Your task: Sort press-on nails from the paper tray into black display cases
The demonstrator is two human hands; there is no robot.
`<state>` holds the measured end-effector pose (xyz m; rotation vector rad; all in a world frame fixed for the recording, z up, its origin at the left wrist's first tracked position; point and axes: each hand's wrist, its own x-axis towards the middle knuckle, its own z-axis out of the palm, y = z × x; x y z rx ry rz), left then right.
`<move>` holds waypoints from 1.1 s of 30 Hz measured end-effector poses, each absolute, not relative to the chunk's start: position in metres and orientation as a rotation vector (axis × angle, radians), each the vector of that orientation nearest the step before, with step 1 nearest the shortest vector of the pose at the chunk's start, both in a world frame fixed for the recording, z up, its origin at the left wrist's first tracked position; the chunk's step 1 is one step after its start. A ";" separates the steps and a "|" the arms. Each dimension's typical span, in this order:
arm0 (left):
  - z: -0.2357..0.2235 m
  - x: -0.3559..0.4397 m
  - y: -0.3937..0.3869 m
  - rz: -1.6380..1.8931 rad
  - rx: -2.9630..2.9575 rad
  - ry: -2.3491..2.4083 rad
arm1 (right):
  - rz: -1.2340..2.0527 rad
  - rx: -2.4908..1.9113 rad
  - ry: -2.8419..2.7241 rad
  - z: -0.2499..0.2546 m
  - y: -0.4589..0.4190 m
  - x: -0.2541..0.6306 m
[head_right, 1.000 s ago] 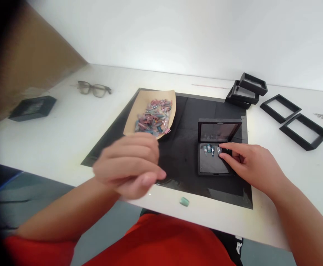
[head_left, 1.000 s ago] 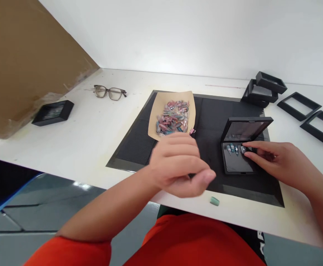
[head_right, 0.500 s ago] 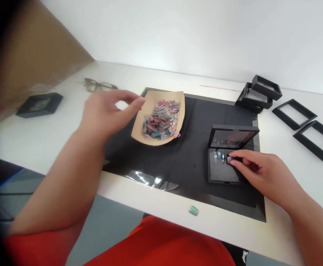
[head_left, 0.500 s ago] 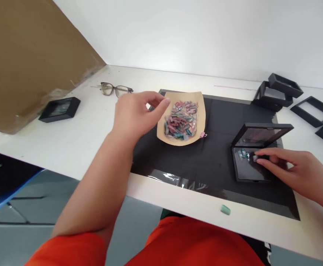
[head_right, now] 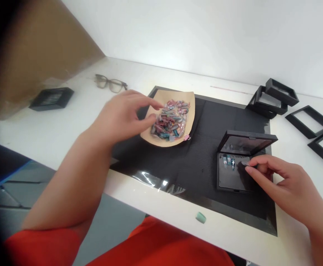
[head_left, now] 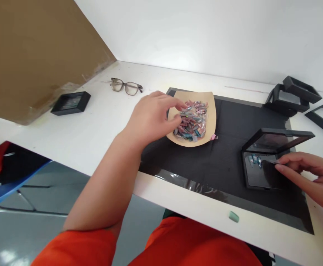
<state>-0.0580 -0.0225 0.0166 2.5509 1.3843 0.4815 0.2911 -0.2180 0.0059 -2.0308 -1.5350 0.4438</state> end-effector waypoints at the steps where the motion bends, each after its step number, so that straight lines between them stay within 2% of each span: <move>1: 0.016 -0.059 -0.022 0.416 2.555 1.305 | 0.449 -2.005 -1.519 0.006 -0.218 0.290; 9: 0.006 -0.052 -0.023 0.237 2.648 1.011 | 0.587 -1.920 -1.362 0.006 -0.217 0.290; 15: -0.006 -0.045 -0.020 0.324 2.785 0.762 | 0.573 -1.938 -1.302 0.003 -0.230 0.282; 25: -0.010 -0.040 -0.034 0.284 2.848 0.966 | 0.504 -1.980 -1.429 -0.007 -0.235 0.289; 33: -0.010 -0.038 -0.032 0.239 2.841 0.900 | 0.487 -1.991 -1.491 -0.009 -0.234 0.296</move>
